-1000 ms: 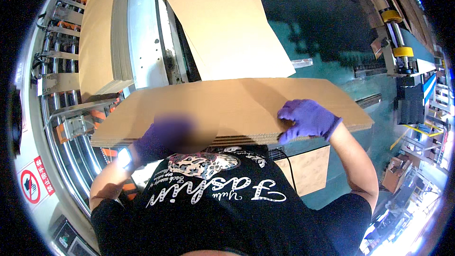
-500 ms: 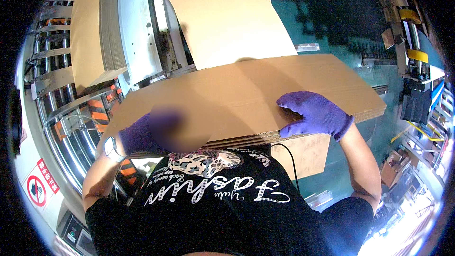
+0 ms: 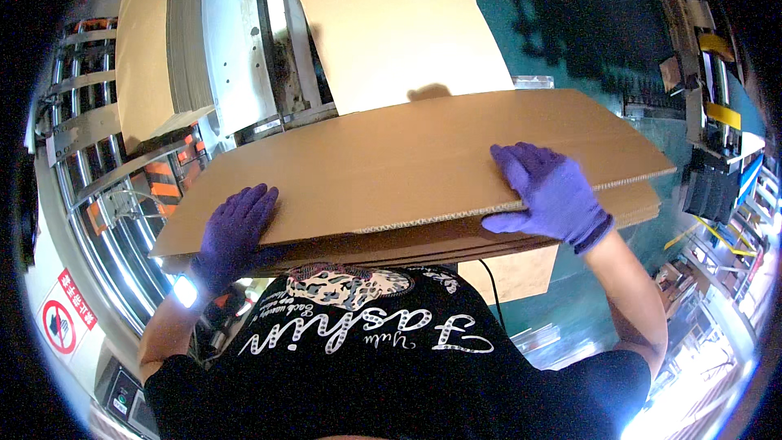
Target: The person stacks large sheets of corrugated cardboard on a metal conveyor table in a factory setting. They repeatedly pick up individual sheets, align them, and place them into a growing pile, occasionally adjusting the stack to ensure it remains even.
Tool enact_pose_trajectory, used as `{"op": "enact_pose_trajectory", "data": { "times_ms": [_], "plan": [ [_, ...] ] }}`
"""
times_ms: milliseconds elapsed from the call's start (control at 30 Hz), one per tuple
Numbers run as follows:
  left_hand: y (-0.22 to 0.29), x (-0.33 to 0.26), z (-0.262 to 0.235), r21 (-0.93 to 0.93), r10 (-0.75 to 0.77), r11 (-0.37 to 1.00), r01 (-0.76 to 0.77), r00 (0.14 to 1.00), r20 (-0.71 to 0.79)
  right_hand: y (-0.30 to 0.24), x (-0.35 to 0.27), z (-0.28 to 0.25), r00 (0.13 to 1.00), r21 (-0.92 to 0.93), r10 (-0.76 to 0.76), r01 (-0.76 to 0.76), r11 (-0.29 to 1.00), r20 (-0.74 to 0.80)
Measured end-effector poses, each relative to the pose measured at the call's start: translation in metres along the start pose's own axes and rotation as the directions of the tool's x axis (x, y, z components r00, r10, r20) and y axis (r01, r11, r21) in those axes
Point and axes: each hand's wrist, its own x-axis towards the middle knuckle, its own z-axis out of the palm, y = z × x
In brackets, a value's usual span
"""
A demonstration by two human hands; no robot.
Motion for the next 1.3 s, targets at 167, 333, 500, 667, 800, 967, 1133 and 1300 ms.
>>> {"op": "enact_pose_trajectory", "data": {
  "times_ms": [167, 333, 500, 667, 800, 967, 1133, 1300],
  "plan": [
    [0.001, -0.004, 0.023, -0.069, 0.039, 0.997, -0.028, 0.985, 0.170, 0.002, -0.012, 0.025, 0.973, -0.113, -0.031, 0.059, 0.992, 0.229],
    [-0.007, -0.009, 0.043, -0.045, 0.138, 0.990, -0.132, 0.973, 0.182, -0.002, -0.014, 0.031, 0.940, -0.055, -0.065, 0.088, 0.995, 0.334],
    [-0.014, -0.004, 0.038, -0.135, 0.193, 0.977, -0.167, 0.957, 0.214, 0.001, -0.008, 0.029, 0.914, 0.005, -0.098, 0.105, 0.994, 0.393],
    [-0.022, 0.004, 0.033, -0.181, 0.245, 0.963, -0.198, 0.926, 0.289, 0.001, 0.003, 0.020, 0.884, 0.032, -0.105, 0.101, 0.994, 0.455],
    [-0.029, 0.009, 0.028, -0.195, 0.296, 0.951, -0.242, 0.895, 0.334, 0.005, 0.008, 0.018, 0.873, 0.076, -0.114, 0.089, 0.993, 0.474],
    [-0.029, 0.019, 0.011, -0.237, 0.313, 0.941, -0.242, 0.889, 0.336, 0.009, 0.013, 0.016, 0.844, 0.153, -0.061, -0.026, 0.988, 0.532],
    [-0.034, 0.023, 0.007, -0.285, 0.321, 0.933, -0.220, 0.868, 0.378, 0.009, 0.023, 0.007, 0.866, 0.197, -0.121, 0.026, 0.980, 0.485],
    [-0.043, 0.020, 0.013, -0.320, 0.343, 0.918, -0.233, 0.873, 0.347, 0.023, 0.024, 0.015, 0.863, 0.263, -0.166, 0.039, 0.964, 0.478]
  ]
}}
